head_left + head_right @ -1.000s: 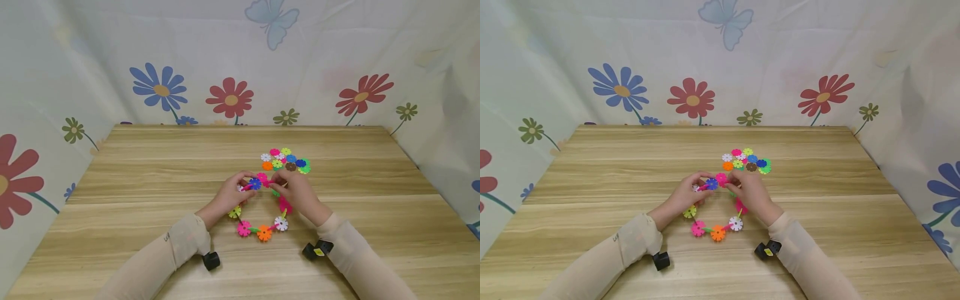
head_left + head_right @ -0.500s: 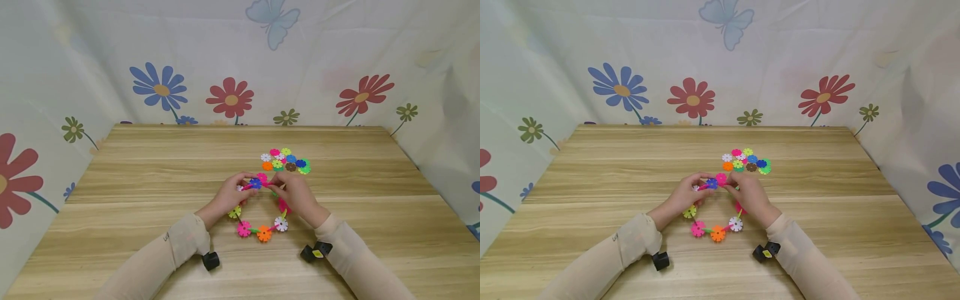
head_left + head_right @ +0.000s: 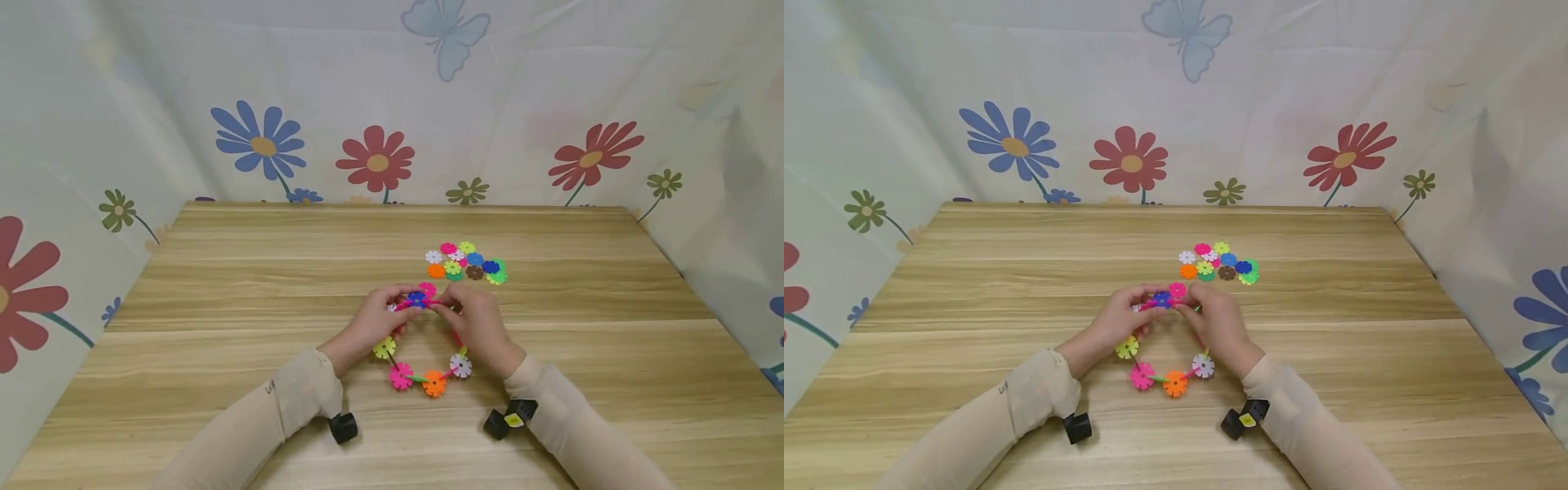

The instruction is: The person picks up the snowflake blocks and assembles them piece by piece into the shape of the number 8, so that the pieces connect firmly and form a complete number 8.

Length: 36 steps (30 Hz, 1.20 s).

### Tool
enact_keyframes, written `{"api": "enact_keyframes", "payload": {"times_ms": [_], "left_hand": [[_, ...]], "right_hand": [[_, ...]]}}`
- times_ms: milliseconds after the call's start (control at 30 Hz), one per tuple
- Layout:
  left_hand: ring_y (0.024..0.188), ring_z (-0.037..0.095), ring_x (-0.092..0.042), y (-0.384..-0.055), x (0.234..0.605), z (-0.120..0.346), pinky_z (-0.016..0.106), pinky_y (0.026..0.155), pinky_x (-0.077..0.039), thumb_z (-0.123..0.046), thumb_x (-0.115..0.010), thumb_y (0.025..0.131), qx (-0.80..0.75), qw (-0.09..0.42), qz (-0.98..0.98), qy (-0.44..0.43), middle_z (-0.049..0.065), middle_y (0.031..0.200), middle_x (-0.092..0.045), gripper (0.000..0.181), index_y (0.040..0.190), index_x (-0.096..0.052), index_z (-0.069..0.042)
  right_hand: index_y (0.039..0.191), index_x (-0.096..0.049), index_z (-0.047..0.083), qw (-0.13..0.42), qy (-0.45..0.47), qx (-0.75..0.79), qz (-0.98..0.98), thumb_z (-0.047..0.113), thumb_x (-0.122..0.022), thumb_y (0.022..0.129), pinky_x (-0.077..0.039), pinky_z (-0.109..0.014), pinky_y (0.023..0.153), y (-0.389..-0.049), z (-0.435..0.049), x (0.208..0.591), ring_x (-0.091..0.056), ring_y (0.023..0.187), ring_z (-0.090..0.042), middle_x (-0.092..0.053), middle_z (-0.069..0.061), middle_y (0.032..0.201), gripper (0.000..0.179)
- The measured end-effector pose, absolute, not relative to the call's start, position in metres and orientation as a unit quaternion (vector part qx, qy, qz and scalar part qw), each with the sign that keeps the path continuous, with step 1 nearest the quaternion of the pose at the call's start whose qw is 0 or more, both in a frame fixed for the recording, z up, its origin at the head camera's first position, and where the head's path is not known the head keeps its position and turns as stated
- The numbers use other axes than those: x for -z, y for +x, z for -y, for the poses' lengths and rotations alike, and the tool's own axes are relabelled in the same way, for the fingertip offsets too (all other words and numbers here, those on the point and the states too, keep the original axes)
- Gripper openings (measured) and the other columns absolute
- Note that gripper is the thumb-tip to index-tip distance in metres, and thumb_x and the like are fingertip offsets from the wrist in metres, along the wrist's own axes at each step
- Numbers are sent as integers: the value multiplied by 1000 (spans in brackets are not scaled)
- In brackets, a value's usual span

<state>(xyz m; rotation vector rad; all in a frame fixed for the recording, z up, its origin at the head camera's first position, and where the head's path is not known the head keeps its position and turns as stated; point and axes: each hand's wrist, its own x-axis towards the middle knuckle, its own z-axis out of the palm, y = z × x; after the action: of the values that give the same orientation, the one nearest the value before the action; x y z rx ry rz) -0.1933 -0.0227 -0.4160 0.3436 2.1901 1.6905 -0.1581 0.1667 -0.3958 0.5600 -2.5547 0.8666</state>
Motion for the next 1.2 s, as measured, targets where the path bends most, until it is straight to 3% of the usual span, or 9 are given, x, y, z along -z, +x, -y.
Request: {"api": "enact_keyframes", "payload": {"times_ms": [267,500,867,1067,1200], "left_hand": [[50,12,-52,-192,412,21,23,45,-46,-15,-68,89,-614,162,-763,125,6,80,-57,37,125,-59,-12],[51,14,-53,-195,408,25,23,46,-46,-21,-68,90,-628,175,-752,99,8,76,-57,33,121,-59,-10],[49,13,-53,-199,415,26,24,45,-46,-25,-68,90,-634,168,-750,86,10,80,-58,28,111,-59,-9],[48,13,-55,-199,414,25,25,45,-48,-21,-68,90,-647,166,-739,89,13,82,-63,26,109,-56,-6],[48,14,-54,-197,414,24,25,43,-46,-21,-67,91,-648,170,-737,88,13,80,-65,26,108,-55,-7]], "right_hand": [[87,-68,11,177,199,-312,912,14,-74,84,-56,-35,75,-162,-165,397,-68,82,-17,-73,-2,85,7],[104,-68,4,106,173,-283,937,18,-76,83,-54,-42,87,-166,-174,389,-67,98,-27,-72,-11,103,27],[103,-69,3,29,98,-216,971,34,-71,86,-55,-38,77,-170,-183,389,-65,86,-23,-70,-10,97,35],[103,-69,2,0,103,-202,974,30,-72,84,-49,-31,66,-171,-180,393,-55,75,-18,-64,-7,87,34],[106,-68,4,-4,102,-213,972,28,-73,84,-50,-31,68,-171,-179,395,-56,76,-16,-65,-6,87,33]]}}
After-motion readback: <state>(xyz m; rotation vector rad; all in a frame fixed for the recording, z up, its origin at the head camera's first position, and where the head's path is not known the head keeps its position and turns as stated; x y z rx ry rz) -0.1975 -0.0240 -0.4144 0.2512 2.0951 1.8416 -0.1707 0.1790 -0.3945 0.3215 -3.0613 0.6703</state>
